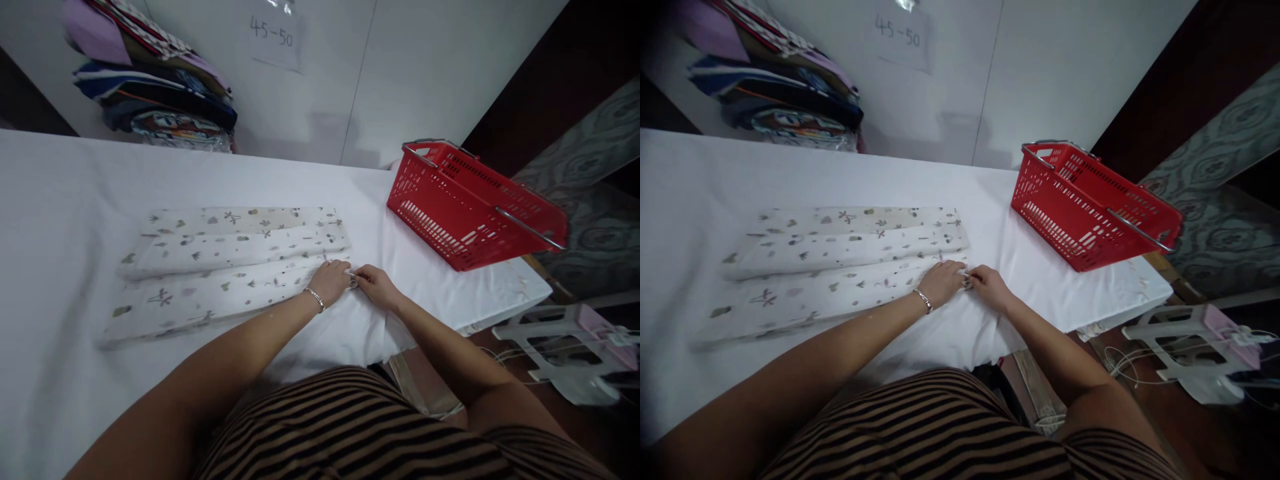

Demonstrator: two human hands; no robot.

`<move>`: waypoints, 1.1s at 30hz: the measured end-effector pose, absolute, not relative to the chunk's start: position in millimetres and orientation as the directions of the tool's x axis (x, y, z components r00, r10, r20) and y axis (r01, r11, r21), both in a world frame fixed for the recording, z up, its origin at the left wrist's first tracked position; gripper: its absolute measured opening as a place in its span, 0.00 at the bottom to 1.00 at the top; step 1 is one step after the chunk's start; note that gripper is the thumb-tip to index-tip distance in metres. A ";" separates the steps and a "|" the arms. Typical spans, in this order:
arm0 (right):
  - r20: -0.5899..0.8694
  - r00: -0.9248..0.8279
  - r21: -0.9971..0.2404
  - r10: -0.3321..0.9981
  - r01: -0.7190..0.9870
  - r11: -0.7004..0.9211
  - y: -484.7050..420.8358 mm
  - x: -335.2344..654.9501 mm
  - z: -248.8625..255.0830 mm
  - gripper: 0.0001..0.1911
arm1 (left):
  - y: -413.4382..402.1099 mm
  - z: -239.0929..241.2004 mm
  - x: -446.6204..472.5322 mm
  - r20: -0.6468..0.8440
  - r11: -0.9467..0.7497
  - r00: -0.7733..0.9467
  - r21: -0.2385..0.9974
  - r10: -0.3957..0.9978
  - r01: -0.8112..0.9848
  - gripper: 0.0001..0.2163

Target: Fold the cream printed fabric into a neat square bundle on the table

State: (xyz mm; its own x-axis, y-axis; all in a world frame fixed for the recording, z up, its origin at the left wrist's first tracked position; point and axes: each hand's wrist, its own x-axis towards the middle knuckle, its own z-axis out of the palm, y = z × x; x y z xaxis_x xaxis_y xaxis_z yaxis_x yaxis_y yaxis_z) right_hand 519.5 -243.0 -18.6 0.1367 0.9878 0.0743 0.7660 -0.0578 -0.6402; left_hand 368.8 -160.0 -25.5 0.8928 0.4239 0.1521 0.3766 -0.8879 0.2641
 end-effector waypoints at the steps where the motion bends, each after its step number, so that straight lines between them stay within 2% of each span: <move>1: 0.071 0.144 -0.623 0.987 0.779 -0.069 -243.4 519.4 -18.4 0.08 | -159.9 -24.0 369.1 0.135 -0.872 0.886 0.294 0.443 0.391 0.09; 5: 0.019 0.150 -0.594 0.989 0.797 -0.110 -244.1 519.9 -18.4 0.10 | -156.6 -18.7 368.3 0.090 -0.837 0.878 0.361 0.470 0.411 0.11; 13: 0.002 0.131 -0.644 0.991 0.759 -0.099 -246.4 519.7 -19.6 0.10 | -154.3 -18.6 374.6 0.092 -0.886 0.908 0.281 0.408 0.370 0.10; 16: 0.005 0.139 -0.655 0.990 0.749 -0.102 -247.4 519.1 -19.3 0.10 | -155.4 -17.3 375.3 0.081 -0.872 0.898 0.290 0.432 0.393 0.12; 28: -0.018 0.146 -0.683 0.989 0.721 -0.119 -249.1 515.3 -15.3 0.10 | -161.7 -32.0 367.2 0.279 -0.825 0.854 0.502 0.440 0.260 0.12; 33: 0.031 0.075 -0.650 0.997 0.759 -0.037 -253.7 513.9 -15.3 0.11 | -162.6 -40.7 371.7 0.304 -0.735 0.781 0.622 0.545 0.271 0.11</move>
State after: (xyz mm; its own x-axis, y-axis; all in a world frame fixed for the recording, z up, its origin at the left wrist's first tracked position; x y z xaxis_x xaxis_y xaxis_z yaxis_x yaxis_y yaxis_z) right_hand 513.9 -253.7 -15.3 0.0748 0.9967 0.0312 0.7588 -0.0365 -0.6503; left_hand 371.7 -162.6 -40.7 0.7810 0.5453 0.3044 0.2708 -0.7349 0.6217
